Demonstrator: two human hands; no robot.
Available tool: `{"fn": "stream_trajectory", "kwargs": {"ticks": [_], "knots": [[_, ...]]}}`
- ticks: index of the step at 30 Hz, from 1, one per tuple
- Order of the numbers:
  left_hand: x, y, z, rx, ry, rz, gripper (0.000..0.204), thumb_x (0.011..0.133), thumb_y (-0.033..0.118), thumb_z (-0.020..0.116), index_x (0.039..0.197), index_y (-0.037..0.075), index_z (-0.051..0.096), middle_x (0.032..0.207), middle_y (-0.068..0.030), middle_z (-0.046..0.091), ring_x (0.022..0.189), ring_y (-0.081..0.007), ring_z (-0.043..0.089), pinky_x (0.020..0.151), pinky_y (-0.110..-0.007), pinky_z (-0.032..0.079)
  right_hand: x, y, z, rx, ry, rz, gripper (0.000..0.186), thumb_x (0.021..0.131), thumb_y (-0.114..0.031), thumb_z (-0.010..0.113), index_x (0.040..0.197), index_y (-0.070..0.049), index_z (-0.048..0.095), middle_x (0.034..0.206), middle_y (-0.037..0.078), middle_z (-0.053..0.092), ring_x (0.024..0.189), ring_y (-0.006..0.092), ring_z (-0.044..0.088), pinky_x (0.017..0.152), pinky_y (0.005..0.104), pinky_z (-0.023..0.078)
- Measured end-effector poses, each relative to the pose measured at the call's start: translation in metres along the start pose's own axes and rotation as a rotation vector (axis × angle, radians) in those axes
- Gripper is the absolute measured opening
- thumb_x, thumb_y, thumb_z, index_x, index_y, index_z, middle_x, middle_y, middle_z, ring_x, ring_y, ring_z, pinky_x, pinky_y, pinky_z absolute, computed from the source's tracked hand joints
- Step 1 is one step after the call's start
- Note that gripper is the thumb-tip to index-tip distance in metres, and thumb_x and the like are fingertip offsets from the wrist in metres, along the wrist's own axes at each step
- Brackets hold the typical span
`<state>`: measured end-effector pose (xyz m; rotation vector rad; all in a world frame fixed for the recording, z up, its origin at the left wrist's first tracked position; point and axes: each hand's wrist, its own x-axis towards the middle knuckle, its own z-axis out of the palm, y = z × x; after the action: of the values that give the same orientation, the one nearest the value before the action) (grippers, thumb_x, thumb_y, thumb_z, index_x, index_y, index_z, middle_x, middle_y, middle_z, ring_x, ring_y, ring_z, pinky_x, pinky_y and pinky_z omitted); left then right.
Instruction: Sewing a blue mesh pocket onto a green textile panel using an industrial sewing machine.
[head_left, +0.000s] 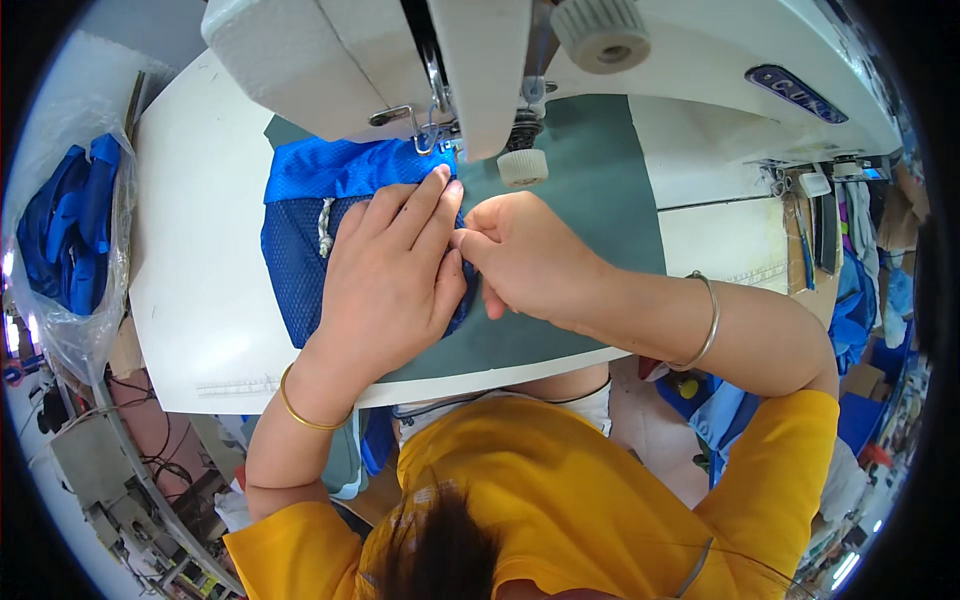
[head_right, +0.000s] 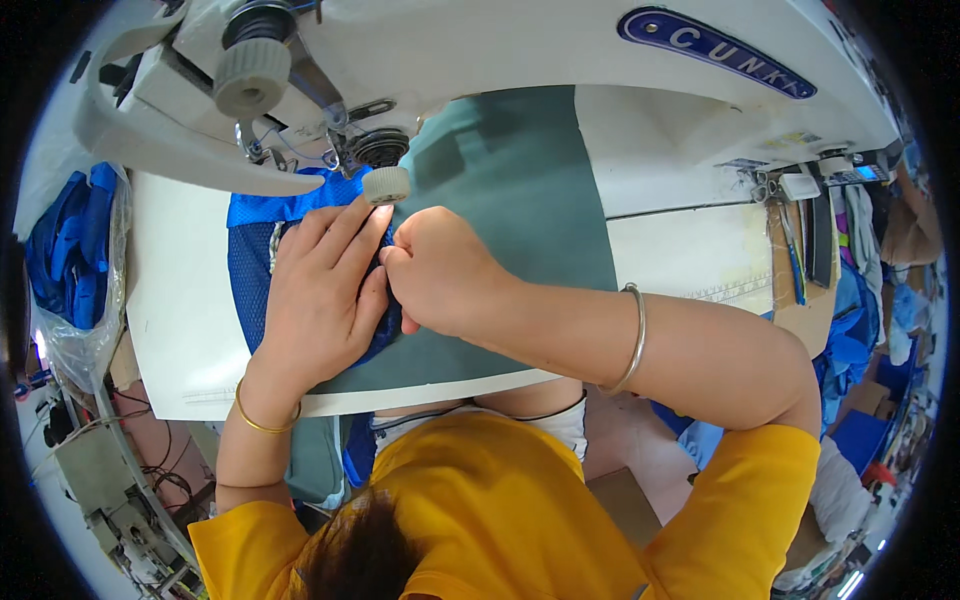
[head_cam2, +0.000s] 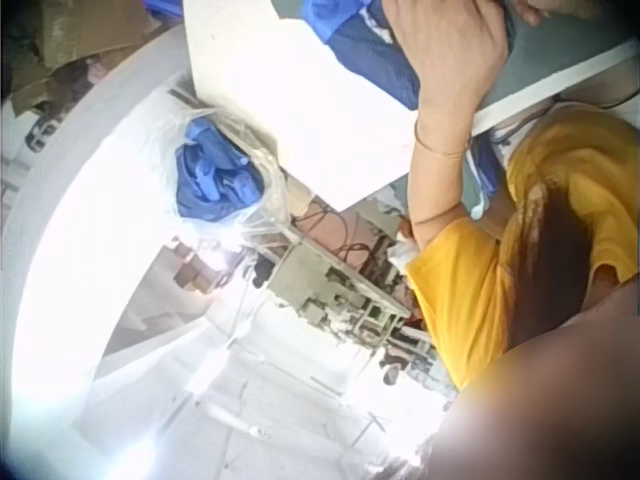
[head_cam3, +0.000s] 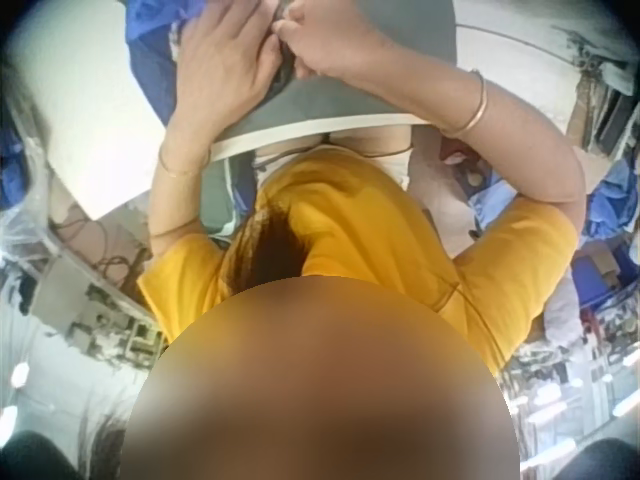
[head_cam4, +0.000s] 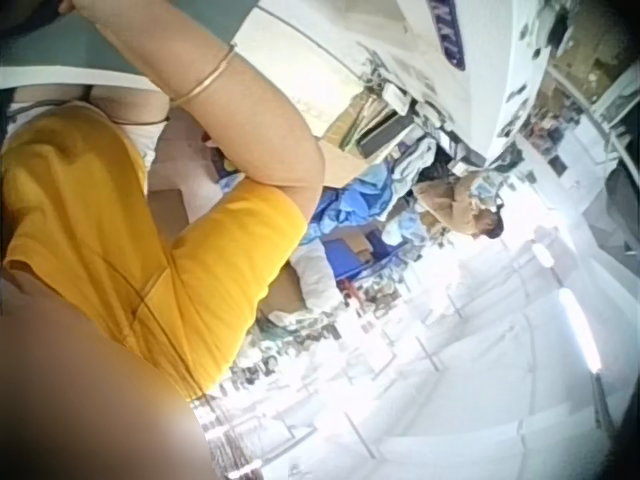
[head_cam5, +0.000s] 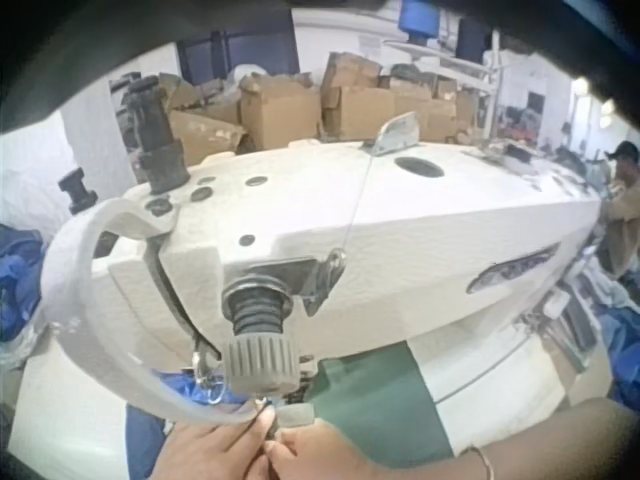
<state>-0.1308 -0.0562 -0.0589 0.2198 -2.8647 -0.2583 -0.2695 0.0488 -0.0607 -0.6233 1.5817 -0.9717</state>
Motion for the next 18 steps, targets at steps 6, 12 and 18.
{"fn": "stream_trajectory", "kwargs": {"ticks": [6,12,18], "knots": [[-0.003,-0.001,0.004,0.007,0.017,-0.012,0.047,0.086,0.015,0.063,0.128,-0.005,0.064,0.134,-0.0172,0.062,0.114,-0.0291,0.058,0.095,-0.042,0.046,0.000,-0.001,0.001,-0.020,0.010,0.009,0.035,0.101,-0.012,0.049,0.072,0.002,0.063,0.056,0.012,0.064,0.045,0.0173,0.064,0.046,0.0347,0.049],[-0.004,-0.005,0.010,-0.091,0.061,-0.033,0.047,0.084,0.015,0.065,0.126,-0.005,0.065,0.132,-0.0168,0.062,0.111,-0.0295,0.058,0.092,-0.043,0.047,-0.008,0.006,-0.019,-0.593,0.008,-0.325,0.025,0.096,-0.016,0.060,0.076,-0.003,0.064,0.068,0.009,0.069,0.068,0.0272,0.071,0.059,0.0448,0.053],[-0.007,-0.005,0.011,-0.145,0.026,-0.058,0.050,0.086,0.014,0.066,0.133,-0.001,0.061,0.135,-0.0171,0.059,0.116,-0.0348,0.056,0.098,-0.044,0.045,-0.006,0.043,-0.020,-1.108,0.364,-0.927,0.060,0.079,-0.008,0.077,0.137,-0.002,0.061,0.144,0.009,0.056,0.136,0.0292,0.050,0.101,0.0399,0.046]]}}
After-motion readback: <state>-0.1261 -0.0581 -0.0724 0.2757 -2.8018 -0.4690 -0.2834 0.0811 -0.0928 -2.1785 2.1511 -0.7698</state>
